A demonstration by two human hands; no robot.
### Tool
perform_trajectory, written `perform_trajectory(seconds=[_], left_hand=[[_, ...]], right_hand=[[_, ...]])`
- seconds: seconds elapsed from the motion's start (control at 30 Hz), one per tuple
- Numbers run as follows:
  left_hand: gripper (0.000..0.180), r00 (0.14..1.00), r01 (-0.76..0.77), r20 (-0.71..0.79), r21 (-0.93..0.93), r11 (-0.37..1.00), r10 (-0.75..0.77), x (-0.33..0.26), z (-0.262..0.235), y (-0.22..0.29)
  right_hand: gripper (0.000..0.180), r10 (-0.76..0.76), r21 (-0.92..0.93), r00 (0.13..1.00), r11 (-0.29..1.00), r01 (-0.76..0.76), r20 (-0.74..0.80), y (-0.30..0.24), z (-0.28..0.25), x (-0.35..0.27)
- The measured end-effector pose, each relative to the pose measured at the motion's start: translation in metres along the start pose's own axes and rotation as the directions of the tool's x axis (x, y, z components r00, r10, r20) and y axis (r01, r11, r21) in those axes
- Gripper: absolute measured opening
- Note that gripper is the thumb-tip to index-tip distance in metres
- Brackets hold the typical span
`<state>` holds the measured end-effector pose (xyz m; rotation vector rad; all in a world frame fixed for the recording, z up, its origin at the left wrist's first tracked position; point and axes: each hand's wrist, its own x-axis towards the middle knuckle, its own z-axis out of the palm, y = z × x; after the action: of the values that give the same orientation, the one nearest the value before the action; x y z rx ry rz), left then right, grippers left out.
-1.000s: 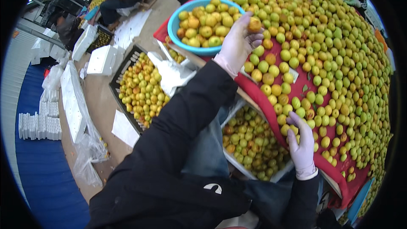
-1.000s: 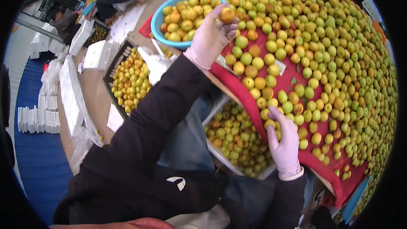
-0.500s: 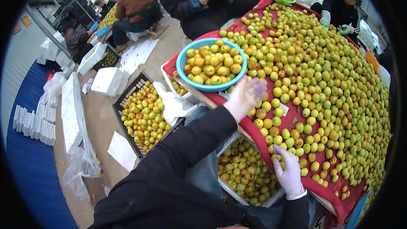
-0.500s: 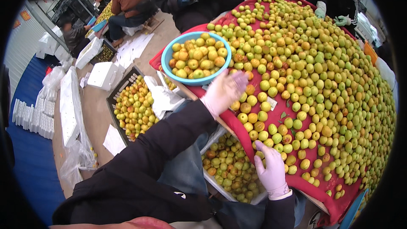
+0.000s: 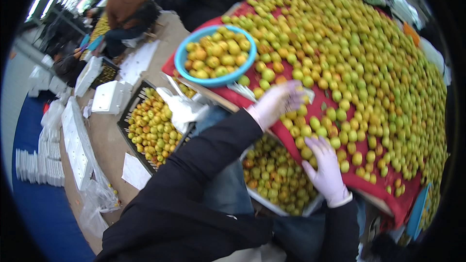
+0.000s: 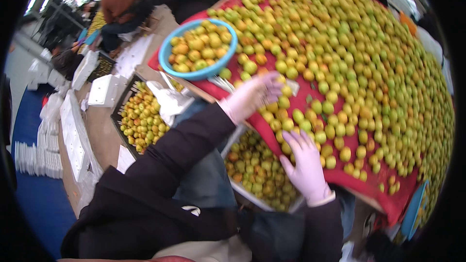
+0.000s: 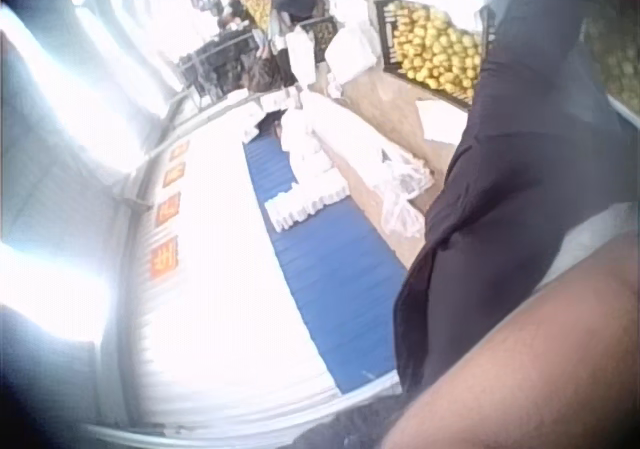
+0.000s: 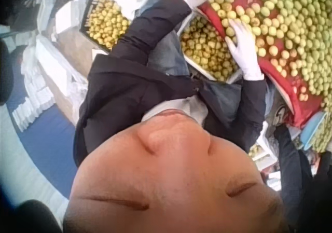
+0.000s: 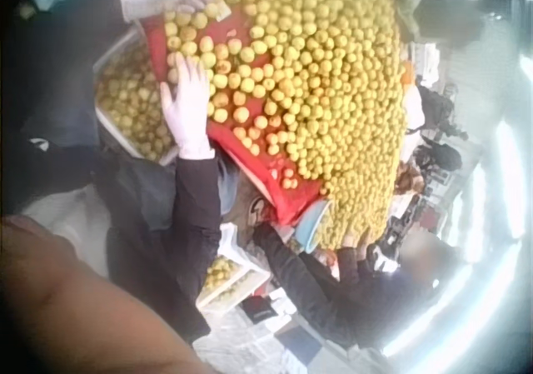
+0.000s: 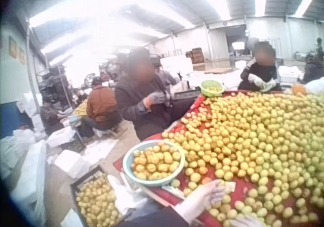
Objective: The person sits on the floor and sorts yellow-green fruit by hand, picking items from a large pile on a red cloth and placing them into white styrofoam boxes. The person handles the fruit one at a time, occasionally inspecting individual pieces before placing them in the boxes.
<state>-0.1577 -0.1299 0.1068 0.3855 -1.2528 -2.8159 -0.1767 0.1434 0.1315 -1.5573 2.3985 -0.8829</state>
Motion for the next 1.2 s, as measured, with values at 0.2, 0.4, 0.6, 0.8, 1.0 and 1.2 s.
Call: perform_trajectory(seconds=[0.2,0.4,0.6,0.8,1.0,1.2], left_hand=[[0.049,0.996,-0.087,0.023,0.142,0.986,0.085,-0.003,-0.007,0.003],[0.054,0.999,-0.044,0.003,0.25,0.967,0.045,-0.005,0.006,0.0],[0.056,0.999,-0.036,0.049,0.324,0.946,0.021,-0.004,0.008,-0.008],[0.054,0.999,-0.011,0.035,0.371,0.929,-0.002,-0.004,0.009,-0.006],[0.047,0.991,-0.134,0.084,0.657,0.742,0.104,-0.014,0.019,-0.007],[0.033,0.957,-0.219,0.286,0.815,0.536,-0.045,-0.03,0.034,-0.017]], right_hand=[[0.063,0.048,-0.178,0.994,0.984,-0.03,0.097,0.013,0.027,-0.017],[0.059,-0.075,-0.251,0.997,0.965,0.072,-0.001,0.037,0.036,0.0],[0.06,-0.042,-0.338,0.998,0.941,0.027,-0.037,0.07,0.038,0.032],[0.052,-0.096,-0.34,0.971,0.94,0.017,-0.218,0.109,0.027,0.055],[0.053,0.178,-0.621,0.792,0.53,-0.577,-0.584,0.204,-0.032,0.017],[0.061,0.43,-0.22,0.867,0.847,-0.484,-0.25,0.2,-0.049,-0.005]])
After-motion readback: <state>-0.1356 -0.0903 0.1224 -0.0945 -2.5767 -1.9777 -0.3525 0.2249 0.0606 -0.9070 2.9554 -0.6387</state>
